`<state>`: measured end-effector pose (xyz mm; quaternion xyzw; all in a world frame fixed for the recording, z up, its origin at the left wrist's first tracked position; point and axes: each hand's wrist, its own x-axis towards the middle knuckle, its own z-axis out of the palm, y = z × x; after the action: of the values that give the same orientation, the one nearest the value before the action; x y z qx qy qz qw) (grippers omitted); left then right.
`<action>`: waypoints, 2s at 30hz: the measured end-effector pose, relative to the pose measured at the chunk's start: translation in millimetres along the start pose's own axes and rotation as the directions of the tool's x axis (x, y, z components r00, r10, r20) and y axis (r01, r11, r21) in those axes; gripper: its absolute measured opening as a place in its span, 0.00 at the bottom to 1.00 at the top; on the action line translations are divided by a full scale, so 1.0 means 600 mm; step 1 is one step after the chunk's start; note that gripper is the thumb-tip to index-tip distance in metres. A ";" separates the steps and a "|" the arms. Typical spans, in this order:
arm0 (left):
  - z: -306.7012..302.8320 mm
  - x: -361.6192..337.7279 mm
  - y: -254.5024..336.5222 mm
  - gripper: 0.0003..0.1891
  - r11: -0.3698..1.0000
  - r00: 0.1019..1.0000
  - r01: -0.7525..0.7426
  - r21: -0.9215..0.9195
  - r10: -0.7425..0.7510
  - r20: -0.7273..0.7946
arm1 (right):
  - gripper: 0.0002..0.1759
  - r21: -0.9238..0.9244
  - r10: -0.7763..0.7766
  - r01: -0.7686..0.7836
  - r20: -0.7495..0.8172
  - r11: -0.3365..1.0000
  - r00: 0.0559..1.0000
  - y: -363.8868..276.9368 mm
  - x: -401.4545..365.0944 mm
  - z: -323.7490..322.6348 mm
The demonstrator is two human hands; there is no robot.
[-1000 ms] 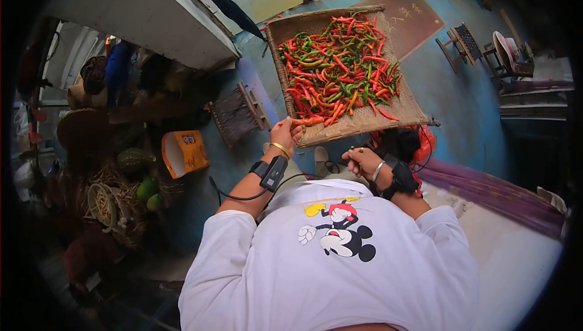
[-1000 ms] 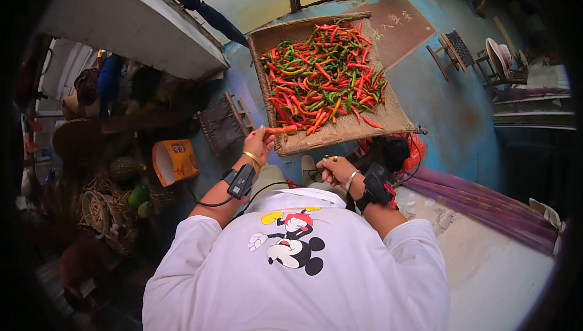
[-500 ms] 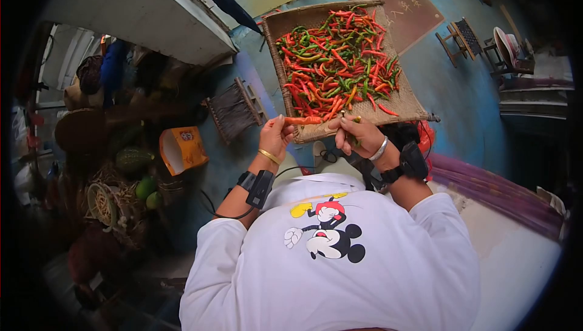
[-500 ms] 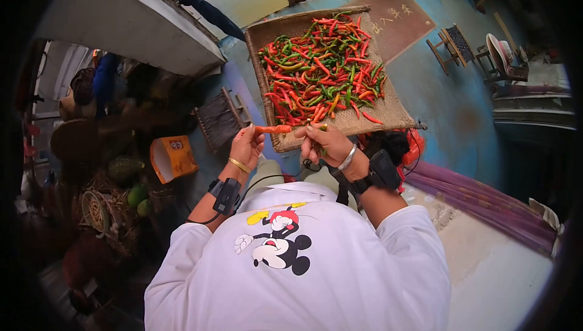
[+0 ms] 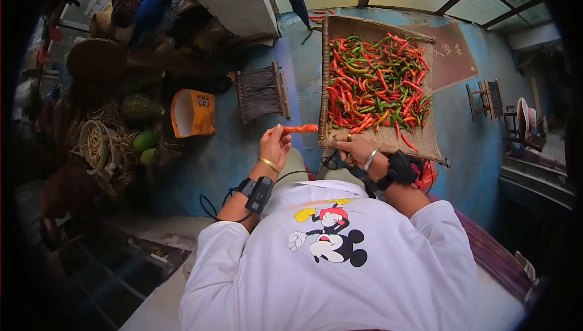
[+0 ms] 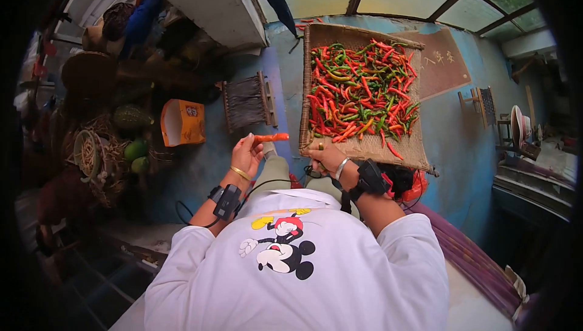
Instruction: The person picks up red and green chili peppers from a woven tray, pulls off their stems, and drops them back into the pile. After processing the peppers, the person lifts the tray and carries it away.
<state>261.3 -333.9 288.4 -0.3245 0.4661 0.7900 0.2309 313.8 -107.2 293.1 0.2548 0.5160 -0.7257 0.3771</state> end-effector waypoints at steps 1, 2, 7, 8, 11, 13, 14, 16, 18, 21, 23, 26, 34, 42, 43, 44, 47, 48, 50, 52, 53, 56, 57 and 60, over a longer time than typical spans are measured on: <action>-0.009 0.000 0.005 0.07 1.000 1.000 -0.007 -0.018 0.007 -0.018 | 0.07 -0.009 0.097 -0.096 0.011 0.995 0.995 0.018 0.021 0.001; -0.017 0.000 0.009 0.07 0.999 0.999 -0.013 -0.035 0.012 -0.036 | 0.07 -0.021 0.099 -0.099 0.017 0.995 0.995 0.031 0.040 -0.001; -0.046 0.005 0.036 0.07 0.996 0.997 -0.049 -0.081 0.044 -0.067 | 0.08 -0.079 0.183 -0.189 -0.081 0.979 0.980 -0.044 0.090 0.027; -0.051 0.006 0.040 0.06 0.994 0.996 -0.054 -0.099 0.047 -0.069 | 0.08 -0.088 0.097 -0.104 -0.085 0.991 0.992 -0.081 0.096 0.031; -0.052 0.003 0.053 0.06 0.991 0.996 -0.060 -0.123 0.052 -0.066 | 0.10 -0.011 -0.144 0.143 -0.088 0.990 0.986 -0.185 0.123 0.036; -0.048 0.002 0.060 0.06 0.990 0.996 -0.061 -0.130 0.053 -0.069 | 0.11 0.007 -0.234 0.236 -0.095 0.972 0.968 -0.240 0.128 0.046; -0.045 0.001 0.064 0.06 0.989 0.996 -0.060 -0.135 0.051 -0.070 | 0.12 0.088 -0.323 0.335 -0.127 0.938 0.938 -0.266 0.122 0.059; -0.039 0.000 0.071 0.06 0.988 0.998 -0.055 -0.145 0.048 -0.047 | 0.14 0.167 -0.398 0.424 -0.168 0.890 0.902 -0.272 0.119 0.068; -0.028 -0.001 0.081 0.06 0.987 0.999 -0.049 -0.154 0.046 -0.023 | 0.16 0.104 -0.310 0.338 -0.215 0.935 0.926 -0.265 0.127 0.064; -0.012 -0.006 0.090 0.06 0.985 0.998 -0.050 -0.166 0.057 0.036 | 0.19 -0.049 -0.260 0.258 -0.045 0.965 0.964 -0.213 0.118 0.073; -0.002 -0.008 0.090 0.06 0.988 0.997 -0.045 -0.151 0.054 0.054 | 0.20 -0.108 -0.220 0.224 0.043 0.969 0.974 -0.179 0.099 0.086; 0.017 -0.007 0.083 0.07 0.990 0.996 -0.027 -0.138 0.038 0.078 | 0.21 0.008 -0.227 0.227 0.119 0.974 0.967 -0.144 0.074 0.100; 0.055 0.004 0.033 0.08 0.895 0.949 -0.227 0.385 0.115 0.294 | 0.14 0.114 -0.058 0.026 0.286 0.993 0.956 -0.072 0.020 0.070; 0.071 0.000 -0.032 0.10 0.870 0.976 -0.116 0.480 0.010 0.218 | 0.11 0.434 0.114 -0.013 -0.206 0.901 0.972 0.013 0.013 -0.071; 0.065 0.000 -0.037 0.10 0.869 0.973 -0.083 0.488 -0.035 0.228 | 0.11 0.446 0.096 0.054 -0.307 0.894 0.947 0.005 0.017 -0.101; 0.060 -0.001 -0.041 0.10 0.867 0.968 -0.050 0.495 -0.081 0.238 | 0.12 0.482 0.029 0.148 -0.341 0.864 0.940 -0.007 0.023 -0.140; 0.051 -0.002 -0.051 0.10 0.869 0.971 -0.029 0.494 -0.093 0.220 | 0.15 0.425 -0.227 0.511 -0.560 0.747 0.797 -0.098 -0.014 -0.187; 0.053 -0.004 -0.050 0.10 0.870 0.972 -0.035 0.491 -0.085 0.219 | 0.19 0.412 -0.226 0.539 -0.601 0.735 0.767 -0.120 -0.020 -0.199; 0.058 -0.012 -0.050 0.10 0.887 0.976 -0.015 0.461 -0.087 0.198 | 0.24 0.332 -0.295 0.537 -0.561 0.776 0.774 -0.131 -0.028 -0.189; 0.064 -0.014 -0.052 0.10 0.894 0.974 -0.021 0.447 -0.082 0.209 | 0.26 0.331 -0.312 0.426 -0.345 0.842 0.885 -0.113 -0.022 -0.158; 0.066 -0.015 -0.052 0.10 0.900 0.972 -0.028 0.434 -0.077 0.222 | 0.26 0.271 -0.320 0.376 -0.229 0.886 0.919 -0.091 -0.005 -0.146; 0.075 -0.022 -0.050 0.10 0.901 0.960 -0.049 0.432 -0.077 0.268 | 0.22 0.101 -0.182 0.196 -0.137 0.975 0.974 -0.047 0.000 -0.034; 0.078 -0.024 -0.051 0.10 0.897 0.958 -0.053 0.440 -0.079 0.276 | 0.20 0.049 -0.189 0.192 -0.061 0.980 0.980 -0.028 0.004 -0.011; 0.079 -0.026 -0.059 0.09 0.905 0.931 -0.126 0.406 -0.034 0.364 | 0.19 0.064 -0.183 0.182 0.010 0.981 0.983 -0.001 0.005 0.055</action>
<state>281.4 -276.6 296.2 -0.1041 0.5828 0.7217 0.3587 312.1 -139.0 302.5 0.2123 0.5112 -0.7751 0.3047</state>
